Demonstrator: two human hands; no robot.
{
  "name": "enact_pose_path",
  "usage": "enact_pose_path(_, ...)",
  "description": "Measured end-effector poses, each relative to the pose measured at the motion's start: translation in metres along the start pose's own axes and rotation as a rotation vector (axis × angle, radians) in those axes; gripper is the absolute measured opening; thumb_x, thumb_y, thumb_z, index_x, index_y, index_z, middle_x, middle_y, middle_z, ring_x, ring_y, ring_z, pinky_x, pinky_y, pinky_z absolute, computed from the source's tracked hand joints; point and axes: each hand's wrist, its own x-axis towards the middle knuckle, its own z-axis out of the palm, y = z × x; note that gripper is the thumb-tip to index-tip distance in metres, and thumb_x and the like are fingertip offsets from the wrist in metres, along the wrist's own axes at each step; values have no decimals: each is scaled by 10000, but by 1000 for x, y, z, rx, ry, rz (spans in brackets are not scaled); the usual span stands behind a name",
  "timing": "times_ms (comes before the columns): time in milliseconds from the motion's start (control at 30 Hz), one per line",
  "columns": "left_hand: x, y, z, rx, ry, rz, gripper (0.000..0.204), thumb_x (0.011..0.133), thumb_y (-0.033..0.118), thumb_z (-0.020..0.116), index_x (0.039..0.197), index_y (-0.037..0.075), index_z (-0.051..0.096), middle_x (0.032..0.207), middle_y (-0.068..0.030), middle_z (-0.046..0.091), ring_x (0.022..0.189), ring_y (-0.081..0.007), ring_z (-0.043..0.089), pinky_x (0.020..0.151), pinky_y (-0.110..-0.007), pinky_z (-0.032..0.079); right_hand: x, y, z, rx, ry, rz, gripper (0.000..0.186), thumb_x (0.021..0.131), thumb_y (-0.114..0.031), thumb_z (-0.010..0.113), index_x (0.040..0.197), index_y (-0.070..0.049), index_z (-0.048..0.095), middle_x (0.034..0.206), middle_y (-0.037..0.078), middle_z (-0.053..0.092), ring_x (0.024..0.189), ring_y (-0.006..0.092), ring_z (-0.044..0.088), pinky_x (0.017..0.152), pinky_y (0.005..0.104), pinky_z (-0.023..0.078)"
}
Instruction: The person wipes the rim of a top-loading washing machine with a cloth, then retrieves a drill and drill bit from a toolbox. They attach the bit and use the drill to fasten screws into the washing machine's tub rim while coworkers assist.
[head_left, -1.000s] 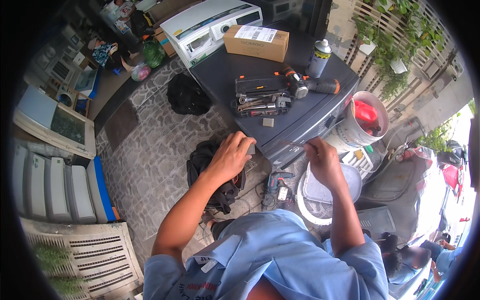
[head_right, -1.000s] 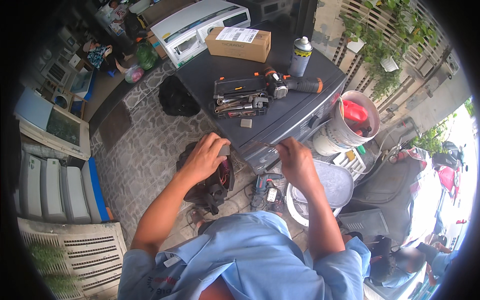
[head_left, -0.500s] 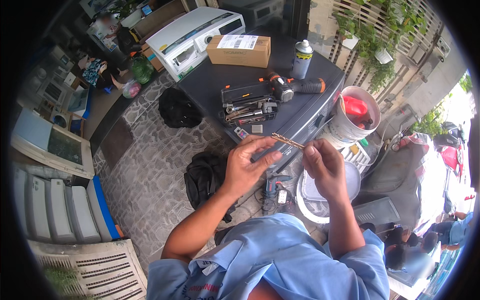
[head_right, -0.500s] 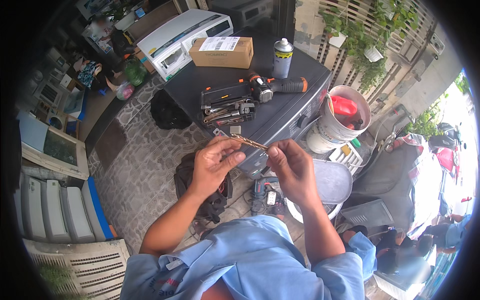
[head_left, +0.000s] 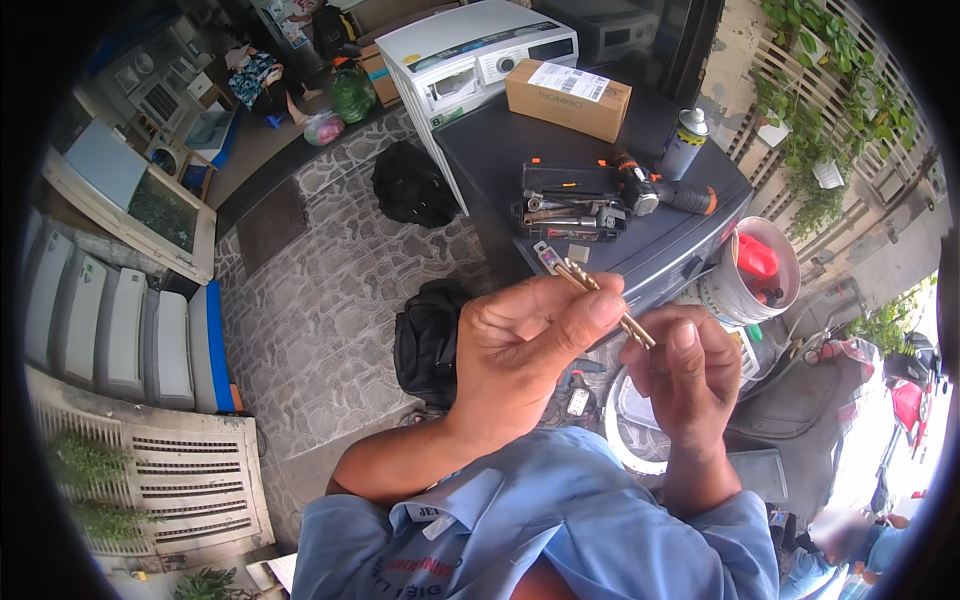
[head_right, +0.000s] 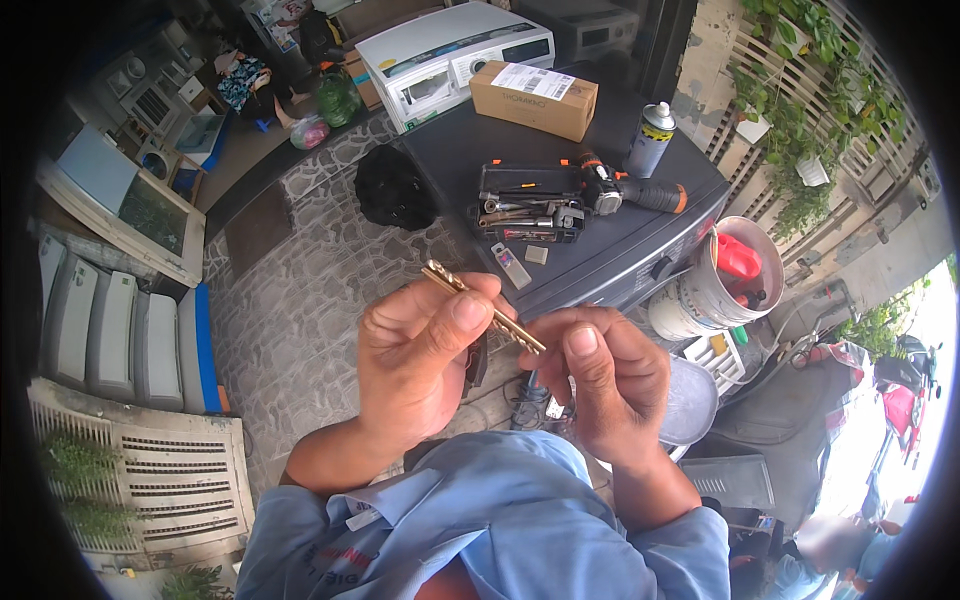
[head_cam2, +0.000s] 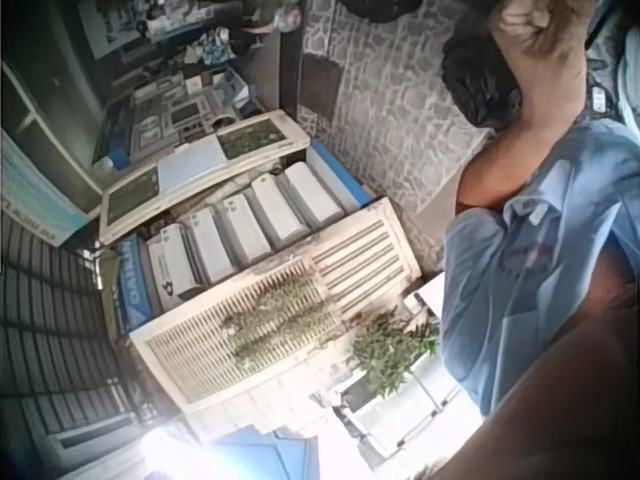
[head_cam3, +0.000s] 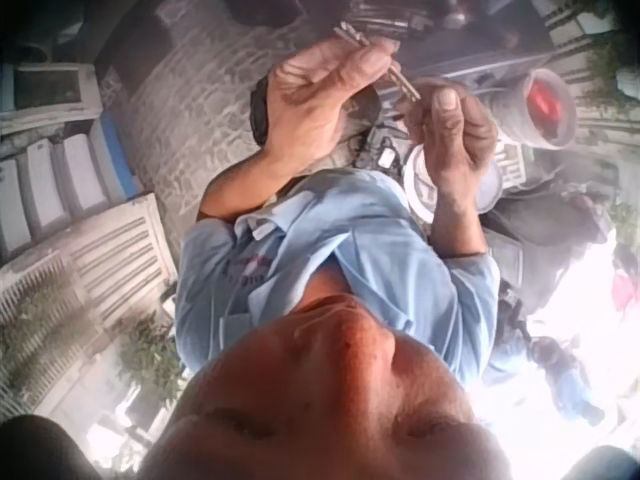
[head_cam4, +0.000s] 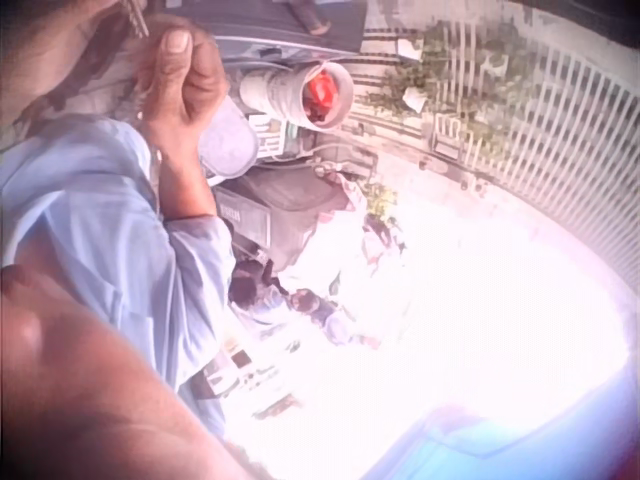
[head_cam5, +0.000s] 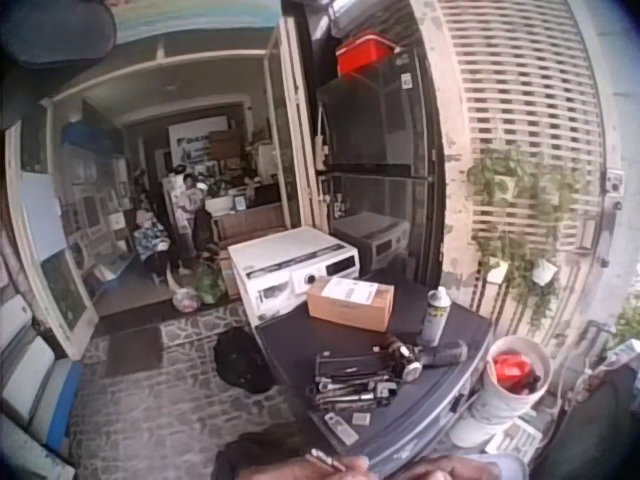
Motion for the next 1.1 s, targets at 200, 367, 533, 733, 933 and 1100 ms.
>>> enact_pose_path(200,2,9,2,-81,33,116,155,956,109,668,1051,-9,703,1054,-96,705,921,-209,677,844,-367,546,-2,-5,1,-52,33,28,354,1050,-290,537,1058,36,673,812,91,704,609,63,558,544,206,436)
enact_pose_path(367,5,10,-1,-60,32,206,155,968,147,660,1049,22,706,1086,-70,706,910,-221,679,845,-392,547,-5,-3,0,-65,45,30,355,1047,-293,544,1052,34,680,801,87,703,613,60,564,546,202,441)
enact_pose_path(533,4,11,-3,-63,51,206,156,962,166,677,1036,33,708,1059,-60,714,904,-215,679,841,-384,539,-6,-2,-1,-81,43,22,358,1046,-295,546,1046,36,682,798,86,703,602,57,559,546,200,440)
enact_pose_path(733,5,10,-4,-67,41,210,153,955,176,690,1024,41,704,1020,-53,715,897,-207,676,839,-378,534,-7,2,-2,-64,57,23,350,1038,-291,565,1031,36,690,792,86,703,590,55,548,542,197,435)
enact_pose_path(933,7,10,-4,-80,26,206,121,950,172,696,971,53,691,1012,-50,711,907,-215,664,852,-377,516,-7,2,-2,-66,69,46,343,1028,-294,586,1031,31,694,789,84,703,578,52,536,532,199,427)
enact_pose_path(1100,8,9,-2,-81,39,198,100,942,149,702,924,54,676,1000,-54,704,906,-218,652,855,-380,511,-7,4,-3,-61,76,65,319,1015,-284,610,1027,25,691,786,78,703,571,43,526,527,198,421)
